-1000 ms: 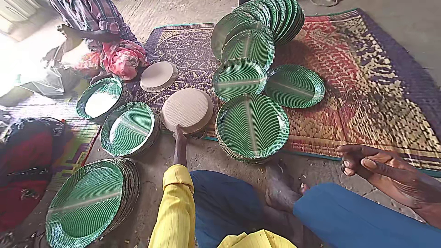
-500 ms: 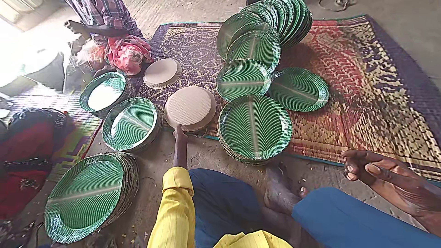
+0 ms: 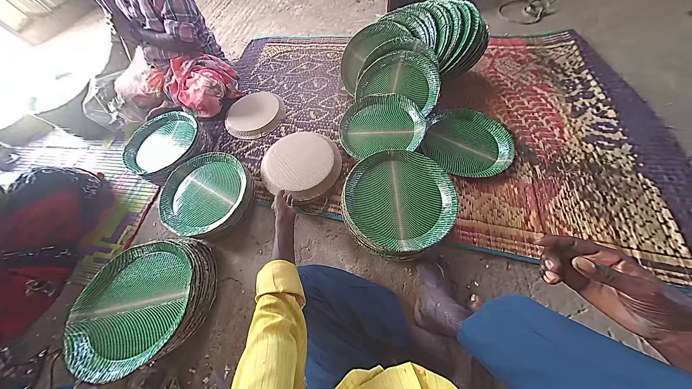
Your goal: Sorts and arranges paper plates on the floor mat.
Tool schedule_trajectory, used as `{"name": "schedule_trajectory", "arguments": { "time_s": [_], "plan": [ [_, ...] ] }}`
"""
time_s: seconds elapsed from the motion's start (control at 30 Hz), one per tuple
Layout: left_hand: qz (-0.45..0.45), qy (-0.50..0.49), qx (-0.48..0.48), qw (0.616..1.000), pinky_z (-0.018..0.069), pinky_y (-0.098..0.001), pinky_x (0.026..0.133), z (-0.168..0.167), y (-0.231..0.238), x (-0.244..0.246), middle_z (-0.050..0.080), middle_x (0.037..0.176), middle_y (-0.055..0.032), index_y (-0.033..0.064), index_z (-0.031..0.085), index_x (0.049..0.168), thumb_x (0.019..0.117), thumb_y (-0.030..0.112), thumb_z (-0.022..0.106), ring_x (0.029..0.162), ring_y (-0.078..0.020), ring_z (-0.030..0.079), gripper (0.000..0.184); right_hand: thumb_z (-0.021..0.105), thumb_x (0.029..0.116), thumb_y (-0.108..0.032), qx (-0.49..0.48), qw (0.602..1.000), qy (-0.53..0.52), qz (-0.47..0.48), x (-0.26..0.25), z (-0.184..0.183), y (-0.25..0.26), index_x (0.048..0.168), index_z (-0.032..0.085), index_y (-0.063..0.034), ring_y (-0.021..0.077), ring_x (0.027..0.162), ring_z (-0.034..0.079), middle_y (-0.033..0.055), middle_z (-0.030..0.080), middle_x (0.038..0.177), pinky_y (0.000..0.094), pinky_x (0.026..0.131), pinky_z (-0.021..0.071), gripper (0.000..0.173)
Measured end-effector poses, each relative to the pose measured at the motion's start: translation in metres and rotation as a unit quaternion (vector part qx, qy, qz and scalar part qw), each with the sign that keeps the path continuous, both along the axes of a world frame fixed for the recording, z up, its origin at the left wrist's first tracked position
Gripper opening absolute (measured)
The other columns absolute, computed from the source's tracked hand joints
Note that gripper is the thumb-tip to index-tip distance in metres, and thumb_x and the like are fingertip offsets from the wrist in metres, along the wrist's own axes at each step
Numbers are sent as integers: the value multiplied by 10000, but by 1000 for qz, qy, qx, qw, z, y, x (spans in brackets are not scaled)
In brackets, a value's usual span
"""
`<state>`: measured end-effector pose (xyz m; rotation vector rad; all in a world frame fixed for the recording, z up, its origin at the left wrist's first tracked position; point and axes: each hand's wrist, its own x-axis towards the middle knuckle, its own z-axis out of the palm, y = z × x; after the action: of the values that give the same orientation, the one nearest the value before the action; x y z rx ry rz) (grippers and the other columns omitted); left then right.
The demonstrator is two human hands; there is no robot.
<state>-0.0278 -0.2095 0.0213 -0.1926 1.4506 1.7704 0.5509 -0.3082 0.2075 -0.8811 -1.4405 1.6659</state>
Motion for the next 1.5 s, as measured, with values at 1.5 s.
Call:
{"name": "schedule_trajectory", "arguments": {
  "time_s": [1.5],
  "plan": [
    [-34, 22, -37, 999, 481, -444, 961, -18, 20, 9, 480, 1447, -171, 74, 411, 1488, 1037, 348, 569, 1194, -266, 539, 551, 722, 931, -457, 0, 1000, 3, -14, 9, -5, -4, 1252, 735, -227, 37, 789, 707, -69, 752, 929, 182, 733, 600, 396]
  ]
}}
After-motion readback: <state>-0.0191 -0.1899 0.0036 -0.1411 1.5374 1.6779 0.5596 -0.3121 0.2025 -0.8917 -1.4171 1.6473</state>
